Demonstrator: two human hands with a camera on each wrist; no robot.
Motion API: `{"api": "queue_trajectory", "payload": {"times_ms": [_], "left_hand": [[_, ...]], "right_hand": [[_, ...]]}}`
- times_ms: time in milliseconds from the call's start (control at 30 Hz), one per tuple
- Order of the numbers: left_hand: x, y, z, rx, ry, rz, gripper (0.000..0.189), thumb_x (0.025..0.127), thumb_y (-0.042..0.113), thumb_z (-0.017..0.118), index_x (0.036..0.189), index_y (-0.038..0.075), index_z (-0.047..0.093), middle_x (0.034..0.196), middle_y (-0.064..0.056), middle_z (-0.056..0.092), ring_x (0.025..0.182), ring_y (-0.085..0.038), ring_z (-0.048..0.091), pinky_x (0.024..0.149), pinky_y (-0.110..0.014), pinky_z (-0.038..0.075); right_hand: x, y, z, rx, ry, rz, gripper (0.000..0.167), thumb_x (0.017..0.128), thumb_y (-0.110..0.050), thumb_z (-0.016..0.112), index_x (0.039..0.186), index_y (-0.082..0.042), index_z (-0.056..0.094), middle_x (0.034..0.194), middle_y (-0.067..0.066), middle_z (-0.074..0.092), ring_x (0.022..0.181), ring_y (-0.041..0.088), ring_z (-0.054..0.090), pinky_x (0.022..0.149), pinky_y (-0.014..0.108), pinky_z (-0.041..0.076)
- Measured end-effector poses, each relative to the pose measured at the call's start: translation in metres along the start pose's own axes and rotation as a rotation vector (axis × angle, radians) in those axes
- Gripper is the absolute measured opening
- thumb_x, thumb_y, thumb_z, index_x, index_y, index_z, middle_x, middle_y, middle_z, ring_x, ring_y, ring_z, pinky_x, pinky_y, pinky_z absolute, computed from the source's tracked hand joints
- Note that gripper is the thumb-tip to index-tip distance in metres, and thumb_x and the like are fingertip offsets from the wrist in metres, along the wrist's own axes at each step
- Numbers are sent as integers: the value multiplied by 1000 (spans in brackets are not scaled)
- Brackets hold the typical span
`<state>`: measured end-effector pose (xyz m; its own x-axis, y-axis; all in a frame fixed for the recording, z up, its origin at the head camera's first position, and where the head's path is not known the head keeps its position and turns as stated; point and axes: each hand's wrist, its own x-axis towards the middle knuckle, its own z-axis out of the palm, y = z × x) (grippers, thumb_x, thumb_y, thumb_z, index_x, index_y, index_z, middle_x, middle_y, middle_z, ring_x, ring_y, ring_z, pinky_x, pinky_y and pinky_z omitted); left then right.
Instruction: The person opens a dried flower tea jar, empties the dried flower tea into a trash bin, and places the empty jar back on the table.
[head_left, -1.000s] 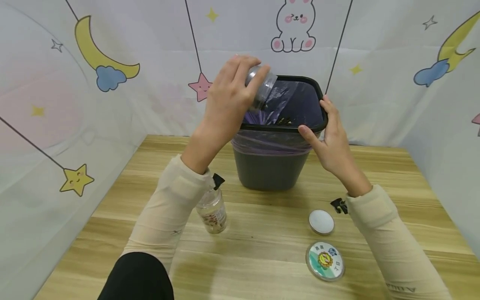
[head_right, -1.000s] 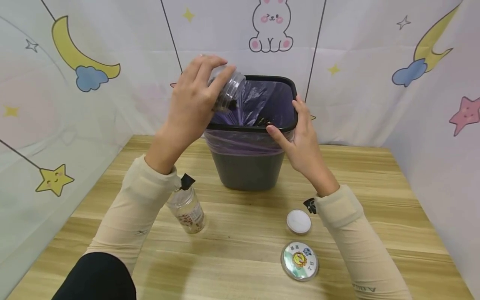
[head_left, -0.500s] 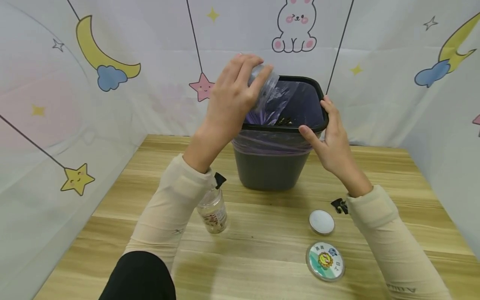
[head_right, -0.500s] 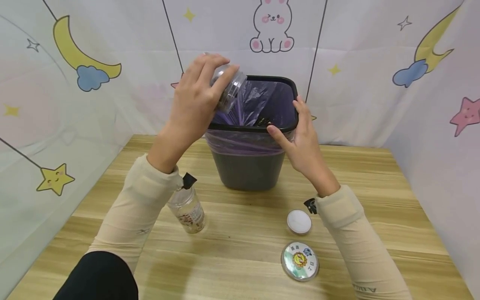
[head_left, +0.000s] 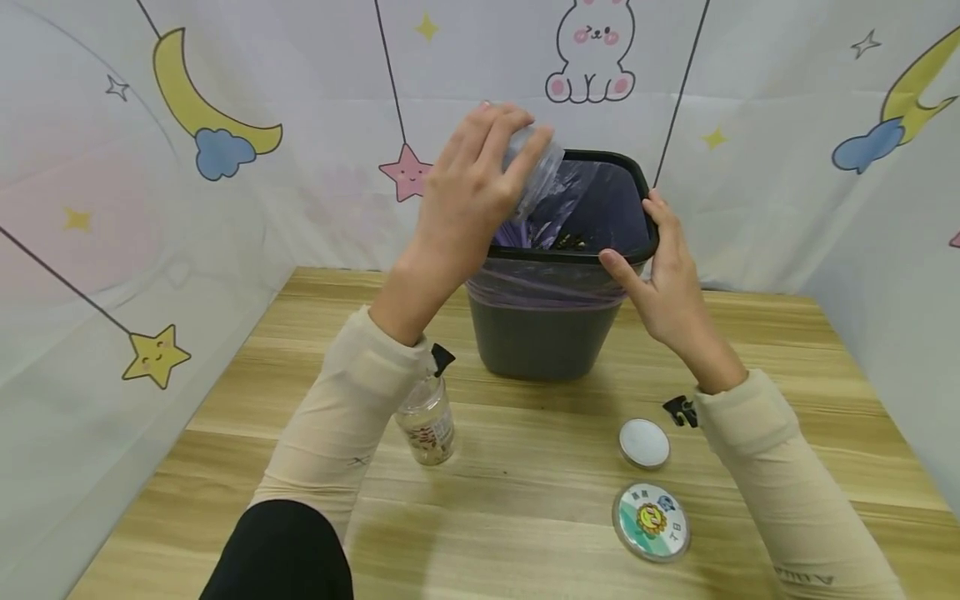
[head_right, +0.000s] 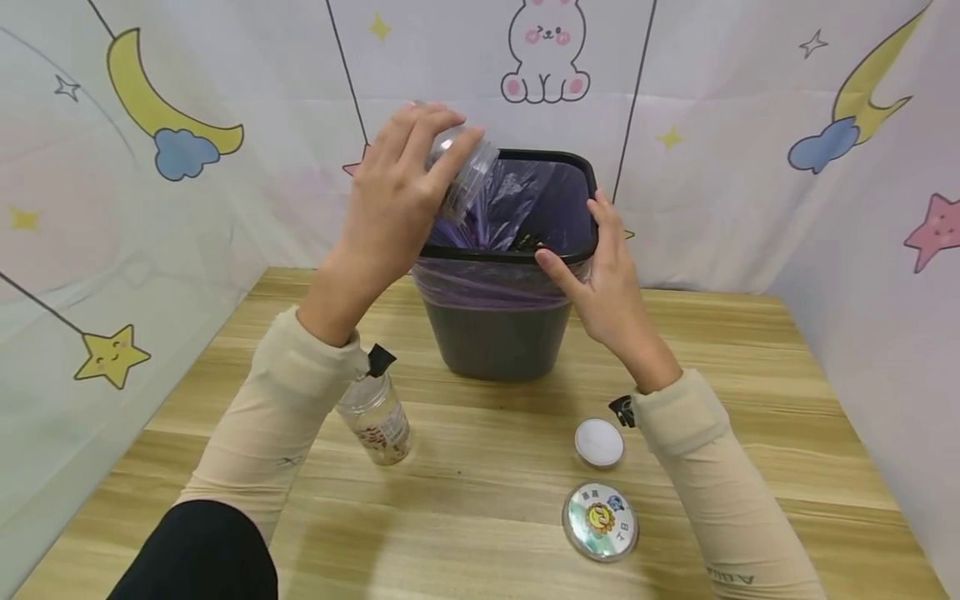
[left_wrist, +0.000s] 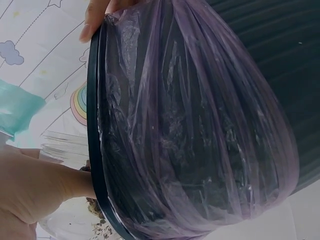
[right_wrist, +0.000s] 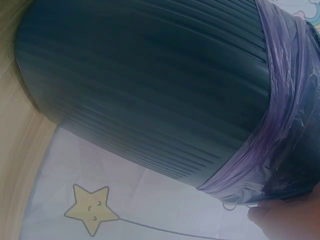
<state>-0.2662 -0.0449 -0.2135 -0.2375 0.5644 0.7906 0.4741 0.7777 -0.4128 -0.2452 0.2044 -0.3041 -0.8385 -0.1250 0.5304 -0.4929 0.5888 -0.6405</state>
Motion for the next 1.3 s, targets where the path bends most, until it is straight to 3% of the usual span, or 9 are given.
{"api": "queue_trajectory", "payload": {"times_ms": [200, 400, 600, 1033, 1300], "left_hand": [[1, 1, 3, 2, 8, 57, 46, 96, -17, 41, 128, 6, 64, 126, -15, 59, 123, -32, 51, 118, -32, 24], [0, -1, 1, 3, -14, 54, 48, 95, -18, 42, 131, 6, 62, 128, -16, 58, 125, -32, 50, 119, -33, 21], [0, -2, 1, 23, 16, 59, 47, 97, -17, 40, 129, 7, 64, 127, -15, 59, 123, -31, 52, 119, -33, 22], [-2, -1, 0, 43, -1, 130, 48, 97, -16, 41, 132, 9, 63, 131, -12, 59, 128, -28, 50, 120, -33, 17], [-4, -5, -1, 46, -4, 180, 49, 99, -15, 40, 133, 11, 62, 133, -11, 58, 130, -26, 50, 120, -32, 14]], "right_hand": [[0, 1, 0, 1, 2, 3, 94, 90, -70, 53, 158, -13, 21, 165, -4, 12, 149, 24, 17, 118, 55, 17], [1, 0, -1, 0, 1, -1, 94, 91, -69, 53, 158, -13, 21, 165, -3, 12, 149, 23, 17, 118, 54, 17], [1, 0, -1, 2, 4, -4, 94, 91, -69, 53, 158, -11, 21, 165, -1, 13, 149, 23, 16, 118, 53, 17], [0, 3, -1, -5, -3, 4, 91, 93, -66, 53, 158, -12, 19, 165, -6, 11, 149, 20, 15, 118, 54, 16], [0, 0, 1, 0, -7, 1, 93, 92, -68, 52, 158, -12, 20, 165, -1, 11, 149, 23, 14, 118, 55, 16]]}}
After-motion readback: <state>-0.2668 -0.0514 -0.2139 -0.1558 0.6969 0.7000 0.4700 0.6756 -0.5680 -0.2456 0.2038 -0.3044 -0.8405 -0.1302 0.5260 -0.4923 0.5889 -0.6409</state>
